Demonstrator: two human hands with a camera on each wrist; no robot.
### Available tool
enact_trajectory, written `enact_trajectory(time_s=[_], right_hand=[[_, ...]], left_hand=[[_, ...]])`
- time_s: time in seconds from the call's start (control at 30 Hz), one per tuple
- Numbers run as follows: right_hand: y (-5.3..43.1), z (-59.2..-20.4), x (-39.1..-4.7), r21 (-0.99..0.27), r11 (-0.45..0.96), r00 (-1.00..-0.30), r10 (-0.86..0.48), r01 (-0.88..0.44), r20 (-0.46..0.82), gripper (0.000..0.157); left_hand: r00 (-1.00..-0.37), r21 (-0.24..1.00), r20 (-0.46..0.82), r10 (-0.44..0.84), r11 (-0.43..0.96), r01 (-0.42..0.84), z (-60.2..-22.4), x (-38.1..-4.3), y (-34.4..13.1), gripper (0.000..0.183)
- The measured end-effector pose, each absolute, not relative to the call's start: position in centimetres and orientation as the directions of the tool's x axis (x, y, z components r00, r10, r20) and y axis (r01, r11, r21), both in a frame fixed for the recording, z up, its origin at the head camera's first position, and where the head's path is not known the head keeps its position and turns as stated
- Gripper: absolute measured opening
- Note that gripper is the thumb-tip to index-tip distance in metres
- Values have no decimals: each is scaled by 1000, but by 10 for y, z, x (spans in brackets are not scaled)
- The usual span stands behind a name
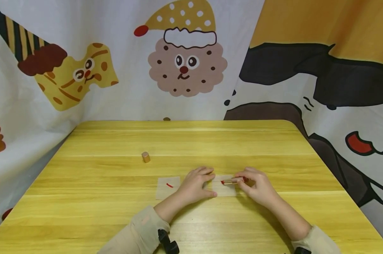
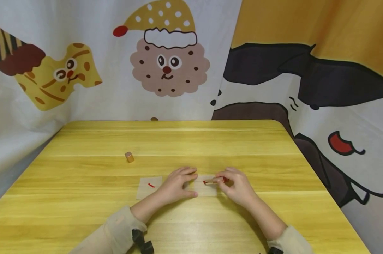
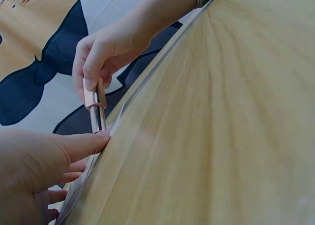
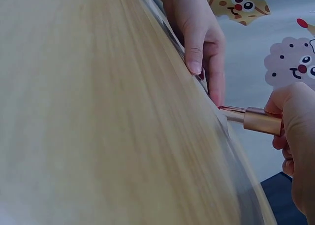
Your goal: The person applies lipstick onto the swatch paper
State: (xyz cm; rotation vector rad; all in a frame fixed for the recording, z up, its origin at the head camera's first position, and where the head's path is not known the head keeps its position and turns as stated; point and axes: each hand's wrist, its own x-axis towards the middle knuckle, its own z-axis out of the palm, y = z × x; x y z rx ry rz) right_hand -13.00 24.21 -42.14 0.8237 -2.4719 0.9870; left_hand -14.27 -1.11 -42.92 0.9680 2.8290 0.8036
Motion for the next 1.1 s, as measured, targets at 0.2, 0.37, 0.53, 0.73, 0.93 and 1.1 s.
enact_trajectory(time_s=[0.2, 0.37, 0.53, 0.73, 0.93, 1.1], right_hand=[[246, -422, -128, -508, 574, -759, -386, -642, 524, 21], [249, -421, -126, -509, 568, -755, -384, -647, 532, 23], [251, -422, -124, -528, 580, -778, -367, -620, 510, 23], [252, -422, -121, -533, 594, -791, -356, -603, 497, 21], [253, -422, -120, -543, 598, -802, -346, -589, 487, 20], [254, -423, -119, -560, 593, -808, -331, -580, 487, 22]], left_hand=[[-804, 493, 122, 583, 667, 559, -429, -142, -11, 67], [-803, 496, 119, 583, 666, 557, -429, -142, -11, 67], [-807, 497, 105, 581, 673, 548, -428, -141, -11, 67], [-806, 503, 104, 582, 669, 548, -427, -141, -11, 67], [-803, 501, 108, 586, 665, 554, -426, -141, -11, 66], [-804, 499, 103, 585, 669, 551, -425, -141, -11, 66]])
